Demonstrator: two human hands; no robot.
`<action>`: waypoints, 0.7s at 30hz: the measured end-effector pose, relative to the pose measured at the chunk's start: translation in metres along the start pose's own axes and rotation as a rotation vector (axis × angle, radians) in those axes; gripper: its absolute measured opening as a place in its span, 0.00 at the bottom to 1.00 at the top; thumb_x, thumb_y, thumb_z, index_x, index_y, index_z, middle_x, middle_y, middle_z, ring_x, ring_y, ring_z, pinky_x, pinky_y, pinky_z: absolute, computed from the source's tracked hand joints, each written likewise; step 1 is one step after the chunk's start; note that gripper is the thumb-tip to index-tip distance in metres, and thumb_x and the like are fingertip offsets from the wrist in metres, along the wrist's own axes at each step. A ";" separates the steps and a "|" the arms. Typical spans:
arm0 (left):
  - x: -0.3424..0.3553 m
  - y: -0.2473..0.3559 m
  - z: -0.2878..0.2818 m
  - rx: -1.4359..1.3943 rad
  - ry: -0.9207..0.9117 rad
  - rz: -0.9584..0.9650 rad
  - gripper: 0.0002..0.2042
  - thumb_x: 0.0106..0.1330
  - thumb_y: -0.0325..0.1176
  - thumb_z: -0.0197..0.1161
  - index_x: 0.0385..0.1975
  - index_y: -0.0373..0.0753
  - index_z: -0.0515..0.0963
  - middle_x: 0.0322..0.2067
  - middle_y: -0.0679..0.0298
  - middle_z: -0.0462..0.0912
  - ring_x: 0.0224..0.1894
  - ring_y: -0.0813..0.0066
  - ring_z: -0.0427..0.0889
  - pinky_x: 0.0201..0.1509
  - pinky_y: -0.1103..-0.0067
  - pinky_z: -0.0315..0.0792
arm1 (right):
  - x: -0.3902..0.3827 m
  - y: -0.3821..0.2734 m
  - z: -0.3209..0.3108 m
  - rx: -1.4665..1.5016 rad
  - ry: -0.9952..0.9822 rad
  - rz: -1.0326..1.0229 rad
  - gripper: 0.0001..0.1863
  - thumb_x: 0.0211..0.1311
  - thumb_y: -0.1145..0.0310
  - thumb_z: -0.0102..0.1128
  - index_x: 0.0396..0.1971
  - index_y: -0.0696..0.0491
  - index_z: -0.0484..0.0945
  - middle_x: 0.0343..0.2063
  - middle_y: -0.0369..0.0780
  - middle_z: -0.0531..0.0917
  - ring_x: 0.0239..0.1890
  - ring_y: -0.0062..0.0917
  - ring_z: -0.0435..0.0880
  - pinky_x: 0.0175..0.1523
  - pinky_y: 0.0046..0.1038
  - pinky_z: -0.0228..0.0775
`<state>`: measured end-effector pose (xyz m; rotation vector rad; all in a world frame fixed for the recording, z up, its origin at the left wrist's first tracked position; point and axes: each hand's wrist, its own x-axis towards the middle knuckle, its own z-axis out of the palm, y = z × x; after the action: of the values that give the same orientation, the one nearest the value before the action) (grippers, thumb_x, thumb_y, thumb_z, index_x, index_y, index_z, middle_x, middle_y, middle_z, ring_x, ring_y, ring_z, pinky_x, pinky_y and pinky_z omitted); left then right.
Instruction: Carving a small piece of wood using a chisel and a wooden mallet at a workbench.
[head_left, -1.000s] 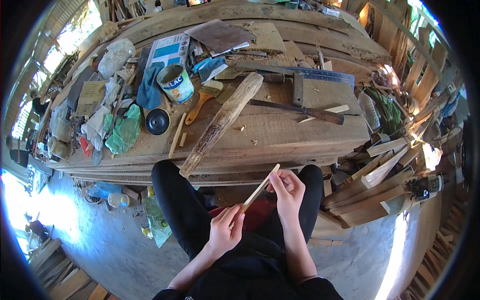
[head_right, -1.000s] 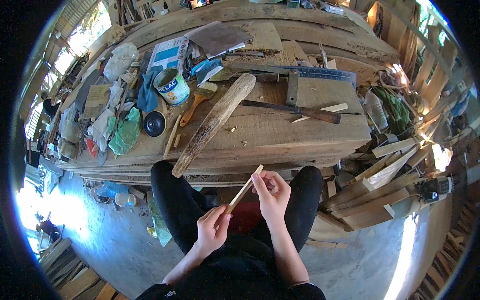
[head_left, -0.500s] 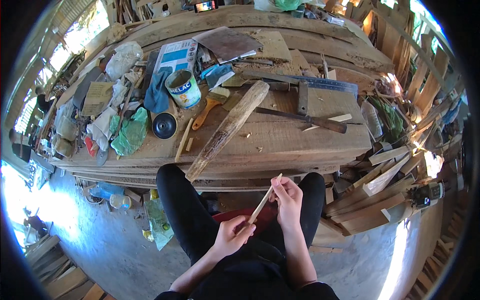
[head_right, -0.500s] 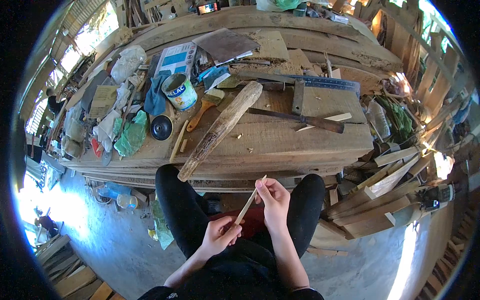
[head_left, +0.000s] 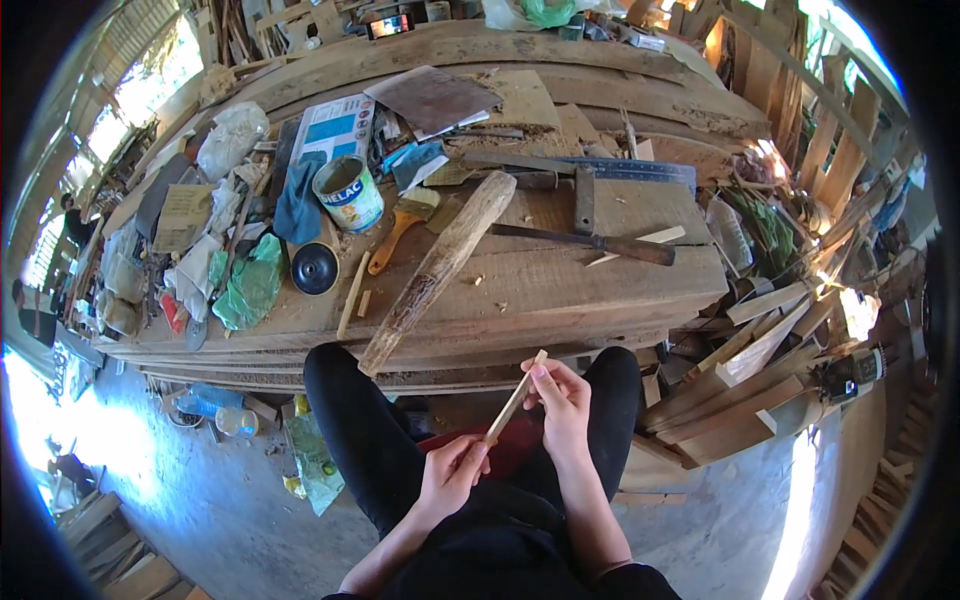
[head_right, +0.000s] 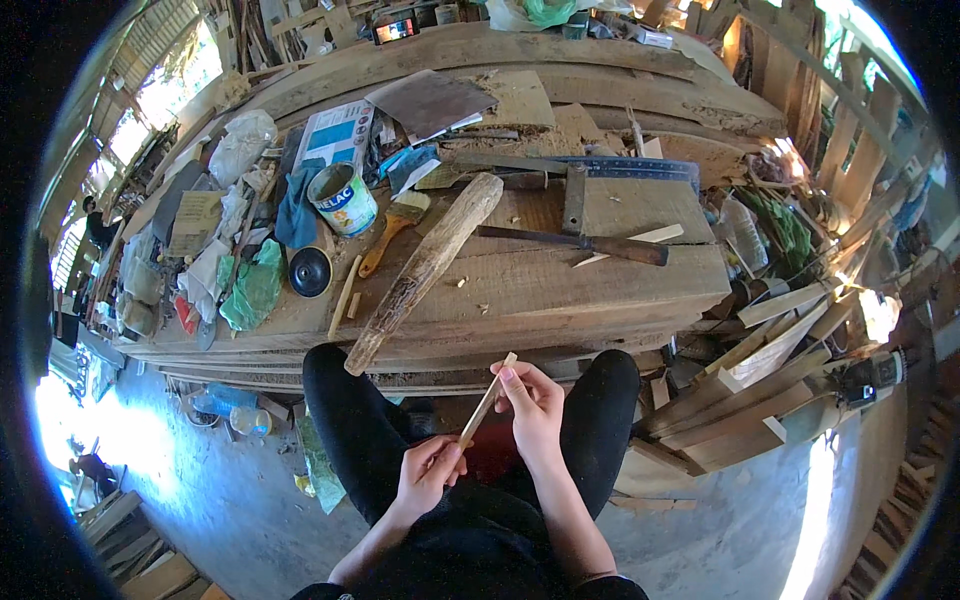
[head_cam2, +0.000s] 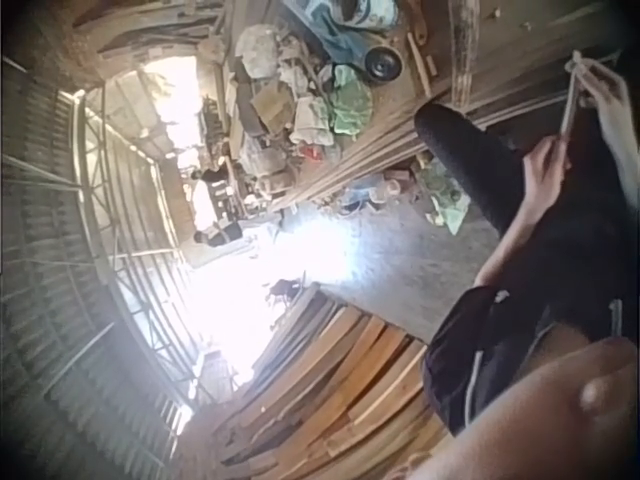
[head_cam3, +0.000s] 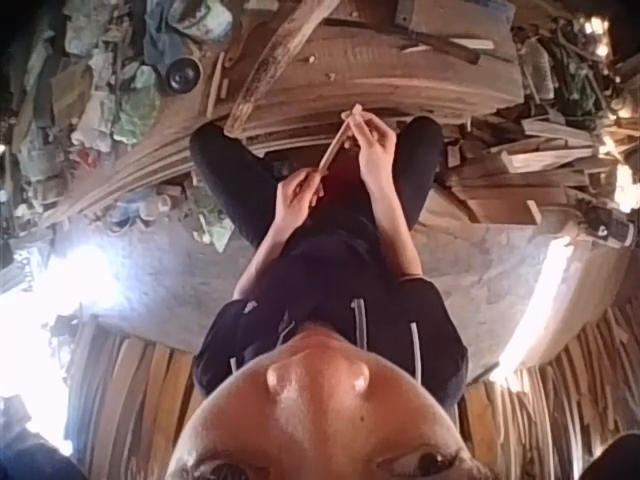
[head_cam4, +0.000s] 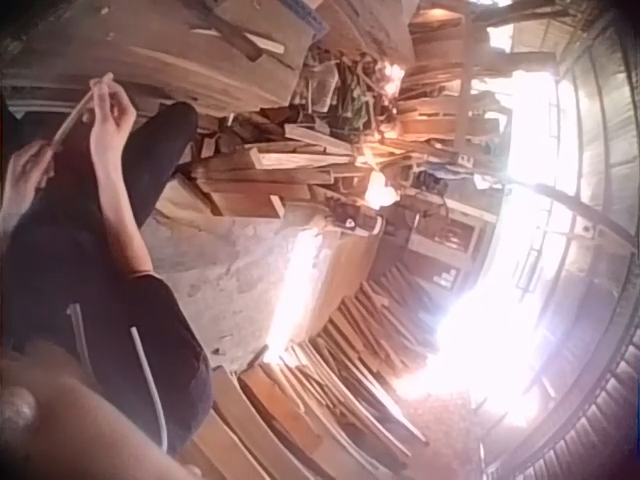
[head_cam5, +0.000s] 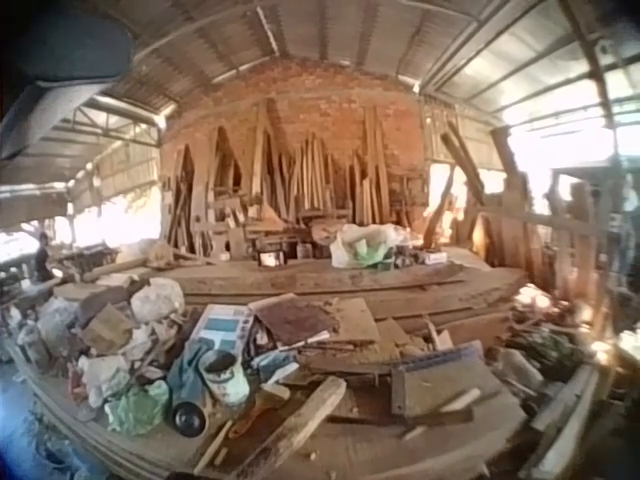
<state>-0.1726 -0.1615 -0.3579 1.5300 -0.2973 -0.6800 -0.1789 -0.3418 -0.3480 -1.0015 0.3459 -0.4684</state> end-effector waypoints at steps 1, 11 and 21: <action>0.000 0.000 0.000 0.031 0.008 0.012 0.10 0.69 0.30 0.53 0.39 0.30 0.77 0.19 0.69 0.75 0.18 0.89 0.68 0.21 0.89 0.60 | 0.000 -0.001 -0.001 -0.013 0.019 0.011 0.11 0.64 0.66 0.56 0.35 0.60 0.79 0.21 0.32 0.76 0.22 0.14 0.73 0.27 0.15 0.64; 0.004 0.000 0.002 0.362 0.161 0.229 0.07 0.62 0.26 0.59 0.37 0.29 0.78 0.23 0.57 0.80 0.24 0.74 0.79 0.28 0.82 0.70 | 0.000 0.004 0.004 -0.147 0.181 -0.007 0.10 0.58 0.70 0.64 0.38 0.58 0.79 0.25 0.31 0.80 0.25 0.11 0.75 0.30 0.13 0.65; 0.004 0.001 0.000 0.437 0.274 0.364 0.06 0.58 0.25 0.63 0.34 0.30 0.78 0.27 0.54 0.81 0.29 0.62 0.82 0.34 0.78 0.72 | -0.003 0.001 0.005 -0.129 0.078 -0.058 0.15 0.59 0.73 0.62 0.47 0.59 0.77 0.30 0.33 0.81 0.28 0.12 0.77 0.30 0.13 0.66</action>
<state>-0.1690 -0.1637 -0.3582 1.8943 -0.5232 -0.1139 -0.1790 -0.3363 -0.3461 -1.1231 0.4218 -0.5438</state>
